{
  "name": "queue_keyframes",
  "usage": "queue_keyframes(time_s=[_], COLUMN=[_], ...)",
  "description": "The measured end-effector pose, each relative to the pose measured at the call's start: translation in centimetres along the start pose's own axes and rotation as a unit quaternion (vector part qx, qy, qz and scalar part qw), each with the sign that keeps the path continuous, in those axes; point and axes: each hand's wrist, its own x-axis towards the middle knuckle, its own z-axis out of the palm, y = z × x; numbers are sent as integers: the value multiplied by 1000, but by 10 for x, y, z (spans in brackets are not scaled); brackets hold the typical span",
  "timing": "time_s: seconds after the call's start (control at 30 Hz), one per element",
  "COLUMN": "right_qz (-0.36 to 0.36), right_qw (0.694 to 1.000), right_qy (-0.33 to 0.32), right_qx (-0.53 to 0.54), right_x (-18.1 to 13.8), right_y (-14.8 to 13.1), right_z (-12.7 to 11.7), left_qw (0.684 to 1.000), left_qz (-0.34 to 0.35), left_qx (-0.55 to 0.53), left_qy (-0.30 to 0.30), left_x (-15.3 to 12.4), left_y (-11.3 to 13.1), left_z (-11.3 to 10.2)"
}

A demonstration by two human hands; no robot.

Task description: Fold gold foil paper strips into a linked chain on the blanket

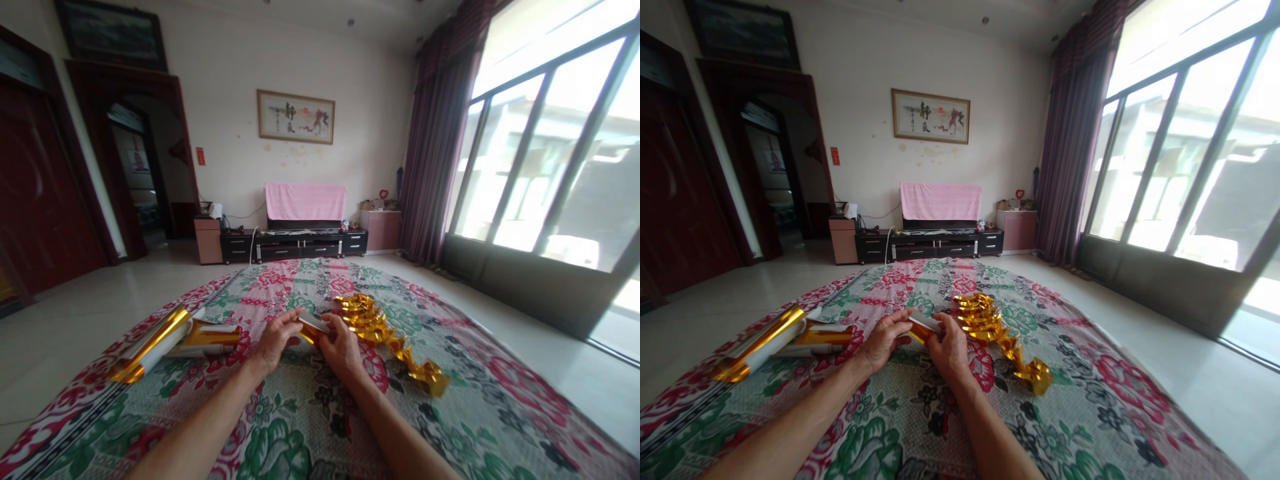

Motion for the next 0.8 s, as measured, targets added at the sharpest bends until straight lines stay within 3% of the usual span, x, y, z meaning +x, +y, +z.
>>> queue_keyframes(time_s=[0.23,0.6,0.7,0.8], right_qz=[15,20,36,47], right_qw=[1000,998,998,998], right_qy=[3,-26,-17,-2], right_qx=[23,55,49,31], right_x=[-1,2,3,4], right_y=[-2,0,4,6], right_z=[-1,-1,0,1], left_qw=[998,997,983,912], left_qz=[3,37,96,246], left_qx=[40,68,152,312], left_qy=[40,-16,31,104], left_x=[5,6,5,1], left_y=[-6,-10,-5,1], left_z=[-1,4,2,-4])
